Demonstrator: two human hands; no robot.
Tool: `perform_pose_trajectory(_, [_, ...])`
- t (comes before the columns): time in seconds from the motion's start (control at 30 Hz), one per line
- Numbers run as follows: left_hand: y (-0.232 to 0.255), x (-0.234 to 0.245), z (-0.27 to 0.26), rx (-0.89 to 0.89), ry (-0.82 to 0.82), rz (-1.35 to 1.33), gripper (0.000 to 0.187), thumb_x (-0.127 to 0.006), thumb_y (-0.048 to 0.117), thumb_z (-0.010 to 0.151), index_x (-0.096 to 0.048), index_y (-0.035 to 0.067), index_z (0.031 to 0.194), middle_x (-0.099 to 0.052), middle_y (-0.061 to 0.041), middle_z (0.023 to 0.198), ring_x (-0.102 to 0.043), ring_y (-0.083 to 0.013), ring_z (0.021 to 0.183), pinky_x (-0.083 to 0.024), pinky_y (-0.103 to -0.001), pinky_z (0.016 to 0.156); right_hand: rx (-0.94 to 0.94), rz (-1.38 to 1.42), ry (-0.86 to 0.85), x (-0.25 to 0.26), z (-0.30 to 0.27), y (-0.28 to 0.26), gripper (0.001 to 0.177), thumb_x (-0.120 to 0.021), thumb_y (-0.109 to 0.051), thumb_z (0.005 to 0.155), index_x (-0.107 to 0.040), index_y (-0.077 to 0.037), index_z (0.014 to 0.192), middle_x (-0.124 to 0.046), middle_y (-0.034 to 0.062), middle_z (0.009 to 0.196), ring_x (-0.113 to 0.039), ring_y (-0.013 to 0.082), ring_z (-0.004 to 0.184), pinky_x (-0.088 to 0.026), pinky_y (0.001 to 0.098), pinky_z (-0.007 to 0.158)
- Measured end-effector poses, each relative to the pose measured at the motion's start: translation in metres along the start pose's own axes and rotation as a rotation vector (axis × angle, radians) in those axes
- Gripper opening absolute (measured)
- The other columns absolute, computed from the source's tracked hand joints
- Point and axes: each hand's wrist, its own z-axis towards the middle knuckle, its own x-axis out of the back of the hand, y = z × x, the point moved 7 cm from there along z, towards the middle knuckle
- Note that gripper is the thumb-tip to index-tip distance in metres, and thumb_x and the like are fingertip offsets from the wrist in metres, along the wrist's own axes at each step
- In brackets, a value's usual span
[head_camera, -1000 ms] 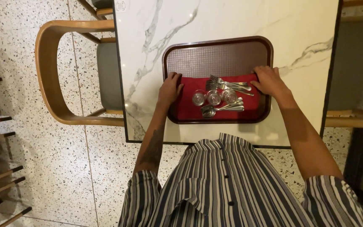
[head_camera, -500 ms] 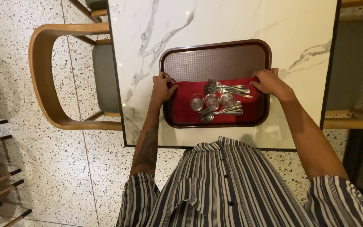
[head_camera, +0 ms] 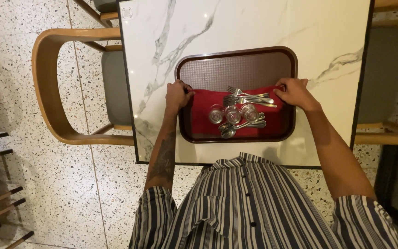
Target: Clearing used silverware and glasses from a dining table onto a tray in a restaurant.
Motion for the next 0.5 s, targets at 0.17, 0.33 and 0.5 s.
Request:
perform_pose_trajectory(0.17, [-0.005, -0.011, 0.009, 0.022, 0.001, 0.153, 0.014, -0.081, 0.039, 0.083, -0.080, 0.029, 0.092, -0.060, -0.004, 0.117, -0.059, -0.0421, 0.109, -0.057, -0.053, 0.092, 0.124, -0.169, 0.109, -0.009, 0.008, 0.011, 0.023, -0.073, -0.033, 0.093, -0.075, -0.014, 0.106, -0.065, 0.0101, 0.126, -0.057, 0.0339, 0.122, -0.022, 0.0567, 0.110])
perform_pose_trajectory(0.33, [0.014, 0.008, 0.000, -0.099, 0.076, 0.197, 0.020, -0.084, 0.041, 0.082, -0.081, 0.025, 0.094, -0.037, -0.010, 0.145, -0.036, -0.0418, 0.136, -0.037, -0.051, 0.113, 0.174, -0.223, 0.111, 0.011, 0.012, -0.011, 0.023, -0.077, -0.031, 0.087, -0.079, -0.012, 0.100, -0.036, 0.0157, 0.166, -0.017, 0.0423, 0.155, -0.006, 0.0689, 0.119])
perform_pose_trajectory(0.5, [0.016, 0.010, -0.008, -0.145, 0.072, 0.078, 0.016, -0.081, 0.027, 0.089, -0.082, 0.015, 0.100, -0.015, -0.023, 0.170, -0.020, -0.0430, 0.154, -0.018, -0.051, 0.131, 0.171, -0.152, 0.068, 0.015, 0.020, -0.009, 0.021, -0.081, -0.029, 0.084, -0.083, -0.010, 0.094, -0.028, 0.0236, 0.173, -0.007, 0.0508, 0.159, -0.016, 0.0624, 0.127])
